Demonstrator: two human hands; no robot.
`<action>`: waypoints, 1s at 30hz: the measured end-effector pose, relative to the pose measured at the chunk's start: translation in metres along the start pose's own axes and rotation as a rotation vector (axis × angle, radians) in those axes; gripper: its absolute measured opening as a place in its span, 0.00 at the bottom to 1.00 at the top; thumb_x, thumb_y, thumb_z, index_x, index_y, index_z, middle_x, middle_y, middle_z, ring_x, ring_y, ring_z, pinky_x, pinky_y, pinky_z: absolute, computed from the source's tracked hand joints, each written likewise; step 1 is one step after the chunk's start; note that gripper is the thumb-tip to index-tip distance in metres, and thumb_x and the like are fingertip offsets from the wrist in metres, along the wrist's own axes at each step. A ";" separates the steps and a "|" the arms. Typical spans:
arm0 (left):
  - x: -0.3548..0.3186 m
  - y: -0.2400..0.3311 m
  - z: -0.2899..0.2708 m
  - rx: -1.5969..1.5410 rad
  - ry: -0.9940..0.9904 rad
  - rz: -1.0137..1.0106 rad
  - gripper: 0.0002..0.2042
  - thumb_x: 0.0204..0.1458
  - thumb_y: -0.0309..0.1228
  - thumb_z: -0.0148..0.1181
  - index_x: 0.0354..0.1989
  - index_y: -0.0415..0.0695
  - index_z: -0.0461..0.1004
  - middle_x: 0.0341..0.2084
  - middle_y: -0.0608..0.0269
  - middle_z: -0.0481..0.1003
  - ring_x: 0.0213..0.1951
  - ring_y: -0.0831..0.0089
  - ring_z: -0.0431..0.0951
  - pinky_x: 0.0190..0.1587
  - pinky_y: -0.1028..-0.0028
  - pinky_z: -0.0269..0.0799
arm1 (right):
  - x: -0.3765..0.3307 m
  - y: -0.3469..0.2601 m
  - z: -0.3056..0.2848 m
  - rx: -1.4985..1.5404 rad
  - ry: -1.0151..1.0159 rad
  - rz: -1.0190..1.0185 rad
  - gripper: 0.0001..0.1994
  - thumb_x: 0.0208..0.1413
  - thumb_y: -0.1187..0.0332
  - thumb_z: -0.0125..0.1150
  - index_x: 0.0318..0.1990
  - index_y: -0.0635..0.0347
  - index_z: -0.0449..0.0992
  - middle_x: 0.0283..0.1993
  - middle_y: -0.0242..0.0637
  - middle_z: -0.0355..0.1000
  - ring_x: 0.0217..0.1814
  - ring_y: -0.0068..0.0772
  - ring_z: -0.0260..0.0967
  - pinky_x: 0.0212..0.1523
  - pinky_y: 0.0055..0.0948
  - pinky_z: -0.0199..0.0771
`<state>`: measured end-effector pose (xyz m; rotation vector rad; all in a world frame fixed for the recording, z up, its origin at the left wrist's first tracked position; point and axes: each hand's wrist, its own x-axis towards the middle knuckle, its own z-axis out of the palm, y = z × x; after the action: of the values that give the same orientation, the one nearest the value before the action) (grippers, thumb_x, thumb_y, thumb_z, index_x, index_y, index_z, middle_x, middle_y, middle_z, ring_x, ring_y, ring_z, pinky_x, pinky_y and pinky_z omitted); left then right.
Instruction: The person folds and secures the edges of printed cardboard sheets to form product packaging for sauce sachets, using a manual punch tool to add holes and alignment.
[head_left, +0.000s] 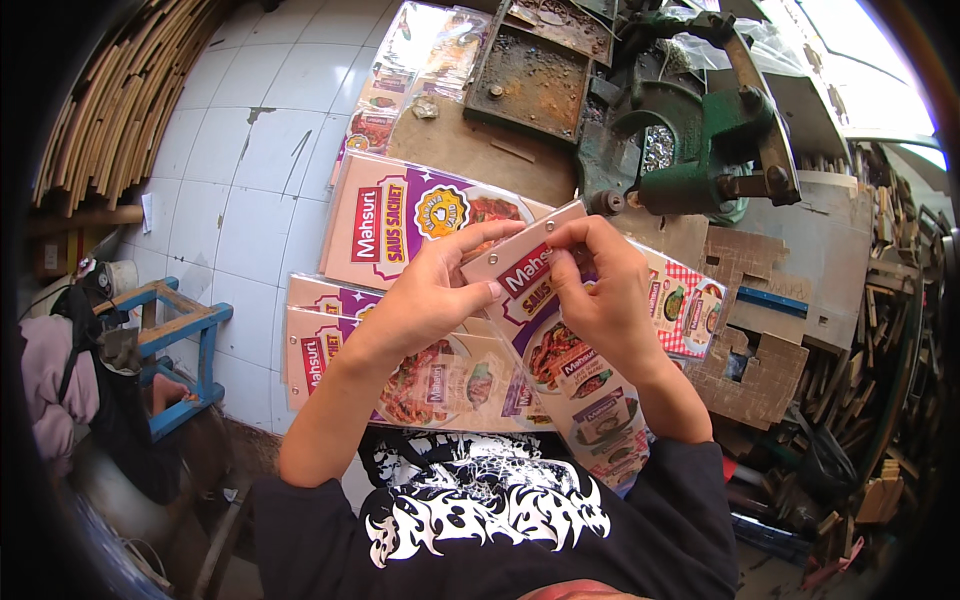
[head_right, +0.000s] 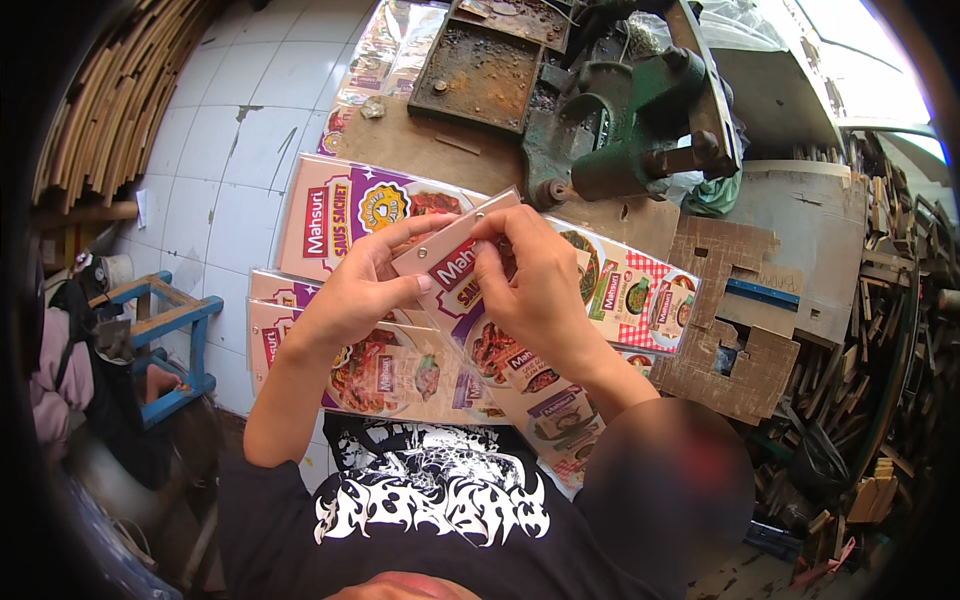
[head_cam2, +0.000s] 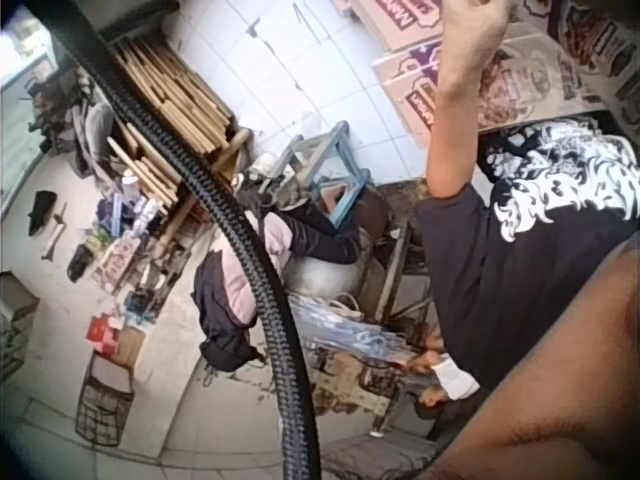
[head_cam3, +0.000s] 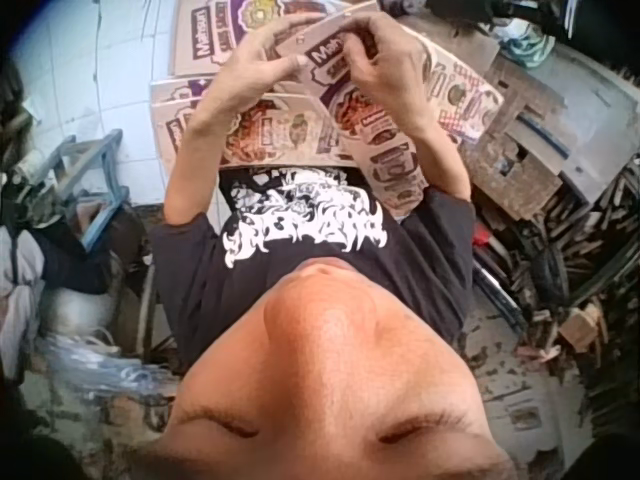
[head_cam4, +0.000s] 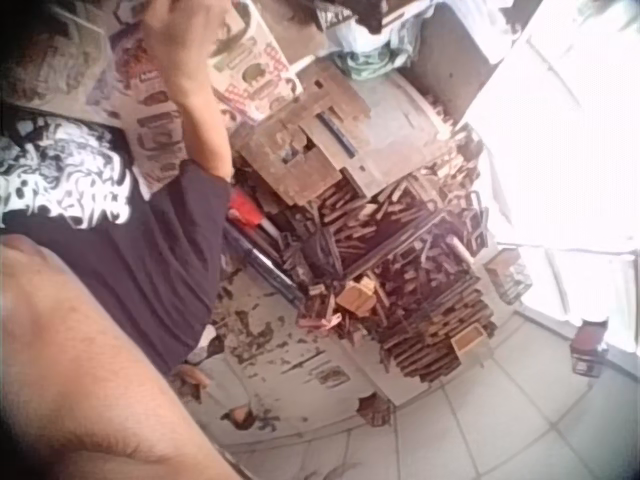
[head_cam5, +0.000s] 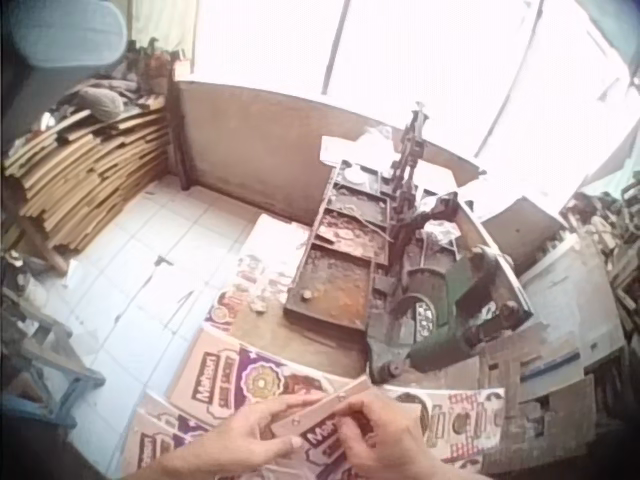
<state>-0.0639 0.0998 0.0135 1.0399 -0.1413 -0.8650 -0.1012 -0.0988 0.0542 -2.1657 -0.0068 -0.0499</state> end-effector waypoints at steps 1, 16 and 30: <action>0.001 -0.003 0.000 0.002 -0.003 -0.001 0.28 0.53 0.21 0.58 0.66 0.38 0.61 0.53 0.57 0.72 0.48 0.74 0.76 0.50 0.73 0.77 | -0.002 0.002 0.002 0.000 0.004 0.001 0.06 0.53 0.79 0.61 0.39 0.65 0.75 0.33 0.42 0.73 0.29 0.36 0.74 0.30 0.29 0.73; 0.021 -0.007 0.010 0.029 0.087 -0.016 0.17 0.57 0.20 0.58 0.55 0.33 0.68 0.42 0.59 0.77 0.40 0.79 0.80 0.42 0.78 0.79 | 0.003 0.007 0.008 -0.318 0.158 -0.448 0.09 0.47 0.80 0.65 0.38 0.65 0.76 0.35 0.42 0.74 0.33 0.43 0.75 0.35 0.36 0.76; 0.018 -0.007 0.009 0.187 0.044 -0.027 0.20 0.59 0.15 0.49 0.61 0.31 0.64 0.43 0.62 0.76 0.41 0.81 0.78 0.44 0.80 0.76 | 0.012 0.007 0.006 -0.358 0.065 -0.545 0.11 0.44 0.79 0.67 0.37 0.65 0.75 0.34 0.41 0.74 0.31 0.41 0.75 0.31 0.34 0.77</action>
<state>-0.0599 0.0797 0.0080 1.2376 -0.1734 -0.8648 -0.0888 -0.0980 0.0459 -2.4560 -0.5898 -0.4638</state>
